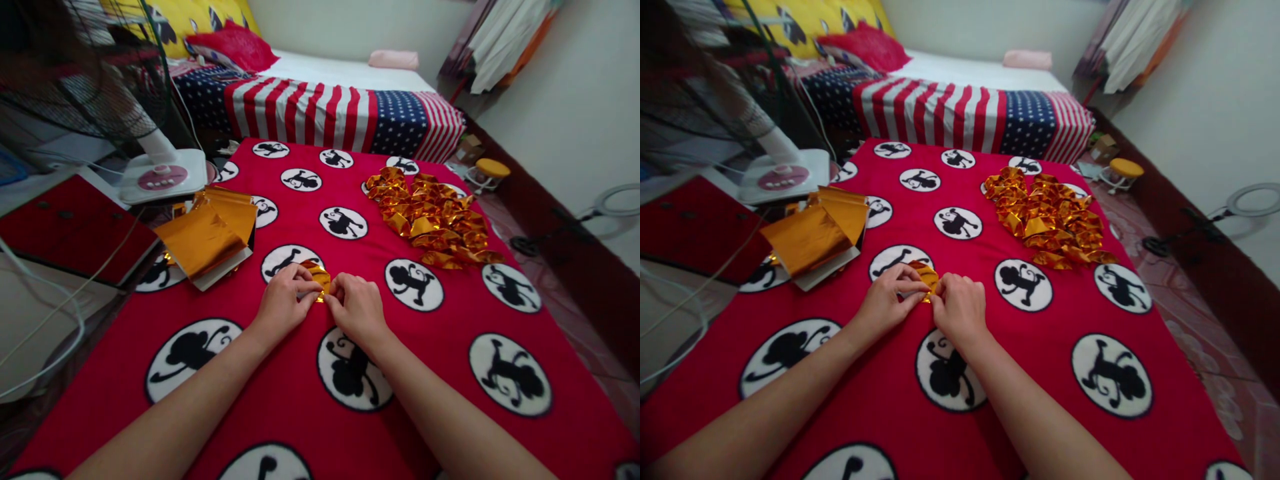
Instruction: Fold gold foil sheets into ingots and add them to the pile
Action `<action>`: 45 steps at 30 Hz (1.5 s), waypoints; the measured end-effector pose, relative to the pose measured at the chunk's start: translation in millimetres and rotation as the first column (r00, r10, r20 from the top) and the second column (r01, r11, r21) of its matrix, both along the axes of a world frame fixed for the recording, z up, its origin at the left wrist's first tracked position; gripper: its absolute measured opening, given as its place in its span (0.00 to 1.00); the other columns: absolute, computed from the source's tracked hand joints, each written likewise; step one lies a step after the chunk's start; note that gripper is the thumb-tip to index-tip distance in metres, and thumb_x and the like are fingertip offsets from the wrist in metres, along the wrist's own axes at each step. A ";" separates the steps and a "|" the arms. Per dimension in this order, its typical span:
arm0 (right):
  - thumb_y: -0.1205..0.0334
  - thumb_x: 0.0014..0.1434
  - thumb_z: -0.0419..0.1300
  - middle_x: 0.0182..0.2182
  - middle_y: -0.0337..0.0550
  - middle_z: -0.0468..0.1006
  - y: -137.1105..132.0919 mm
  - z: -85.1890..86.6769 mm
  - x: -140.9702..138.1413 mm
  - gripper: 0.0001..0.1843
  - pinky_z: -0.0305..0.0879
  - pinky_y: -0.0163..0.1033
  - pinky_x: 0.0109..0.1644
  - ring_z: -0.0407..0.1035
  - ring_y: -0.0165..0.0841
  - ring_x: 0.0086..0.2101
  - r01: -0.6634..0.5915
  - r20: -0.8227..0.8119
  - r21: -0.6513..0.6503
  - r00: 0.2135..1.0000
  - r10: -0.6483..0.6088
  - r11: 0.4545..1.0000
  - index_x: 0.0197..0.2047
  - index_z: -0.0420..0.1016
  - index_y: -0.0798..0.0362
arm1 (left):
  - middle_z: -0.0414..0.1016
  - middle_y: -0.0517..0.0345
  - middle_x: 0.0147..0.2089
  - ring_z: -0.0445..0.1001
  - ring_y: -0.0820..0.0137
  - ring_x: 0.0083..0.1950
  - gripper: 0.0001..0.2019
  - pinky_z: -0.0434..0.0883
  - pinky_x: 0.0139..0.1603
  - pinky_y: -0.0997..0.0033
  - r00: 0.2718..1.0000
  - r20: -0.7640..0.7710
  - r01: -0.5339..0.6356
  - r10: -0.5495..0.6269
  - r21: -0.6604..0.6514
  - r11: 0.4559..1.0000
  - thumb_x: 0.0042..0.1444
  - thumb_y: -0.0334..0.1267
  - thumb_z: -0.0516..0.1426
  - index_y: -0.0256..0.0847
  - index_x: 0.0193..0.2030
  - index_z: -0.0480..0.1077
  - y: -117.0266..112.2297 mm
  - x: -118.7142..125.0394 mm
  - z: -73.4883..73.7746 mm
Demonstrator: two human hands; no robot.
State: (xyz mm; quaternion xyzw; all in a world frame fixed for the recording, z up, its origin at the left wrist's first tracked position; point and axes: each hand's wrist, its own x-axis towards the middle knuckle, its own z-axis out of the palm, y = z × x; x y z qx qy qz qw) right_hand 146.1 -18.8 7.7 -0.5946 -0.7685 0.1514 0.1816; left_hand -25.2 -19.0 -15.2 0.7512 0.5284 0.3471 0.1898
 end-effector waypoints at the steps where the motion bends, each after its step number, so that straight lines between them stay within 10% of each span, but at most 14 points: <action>1: 0.64 0.54 0.64 0.29 0.38 0.77 -0.9 -0.3 1.8 0.05 0.51 0.37 0.36 0.67 0.33 0.32 -0.011 -0.017 -0.006 1.000 0.010 1.000 0.30 0.70 0.50 | 0.73 0.55 0.39 0.71 0.67 0.40 0.07 0.70 0.45 0.63 1.000 -0.001 0.000 0.000 -0.003 1.000 0.54 0.31 0.62 0.46 0.35 0.81 0.0 0.0 -0.2; 12: 0.69 0.60 0.59 0.33 0.39 0.75 -12.0 -5.1 12.6 0.12 0.51 0.38 0.38 0.66 0.33 0.36 -0.108 -0.074 0.052 0.991 0.112 0.993 0.45 0.76 0.47 | 0.73 0.56 0.39 0.72 0.67 0.42 0.10 0.71 0.45 0.63 1.000 -0.018 -0.006 0.006 0.018 1.000 0.54 0.28 0.60 0.46 0.35 0.81 0.3 -0.1 -1.2; 19: 0.66 0.66 0.54 0.38 0.45 0.72 -24.7 -5.6 4.0 0.11 0.49 0.42 0.41 0.61 0.37 0.39 -0.226 0.228 0.197 0.957 0.179 0.954 0.46 0.77 0.48 | 0.76 0.55 0.37 0.74 0.69 0.40 0.08 0.72 0.43 0.69 0.992 0.124 0.021 -0.028 0.052 0.998 0.55 0.28 0.59 0.42 0.35 0.79 -2.1 -3.7 2.6; 24: 0.67 0.63 0.55 0.40 0.48 0.71 -22.5 2.2 -3.0 0.09 0.49 0.45 0.42 0.59 0.40 0.40 -0.294 0.322 0.211 0.921 0.218 0.932 0.41 0.76 0.52 | 0.78 0.53 0.45 0.75 0.67 0.48 0.12 0.71 0.52 0.67 0.960 0.233 -0.190 0.158 0.121 0.974 0.58 0.27 0.55 0.39 0.44 0.77 3.6 -21.6 11.7; 30: 0.68 0.61 0.56 0.38 0.49 0.72 -21.8 1.0 -4.2 0.07 0.49 0.45 0.42 0.59 0.40 0.39 -0.298 0.333 0.213 0.917 0.217 0.930 0.39 0.75 0.53 | 0.79 0.55 0.52 0.72 0.66 0.58 0.27 0.66 0.62 0.60 0.979 0.206 0.020 -0.010 -0.048 0.999 0.55 0.22 0.49 0.41 0.61 0.68 20.2 -38.6 6.6; 45: 0.67 0.64 0.58 0.35 0.45 0.74 -8.9 4.1 -6.4 0.05 0.48 0.44 0.41 0.63 0.37 0.37 -0.369 0.405 0.220 0.877 0.260 0.903 0.36 0.75 0.53 | 0.79 0.53 0.49 0.75 0.67 0.51 0.24 0.71 0.54 0.65 0.970 0.109 0.226 -0.217 -0.076 0.971 0.53 0.20 0.48 0.42 0.50 0.76 28.2 -60.0 5.1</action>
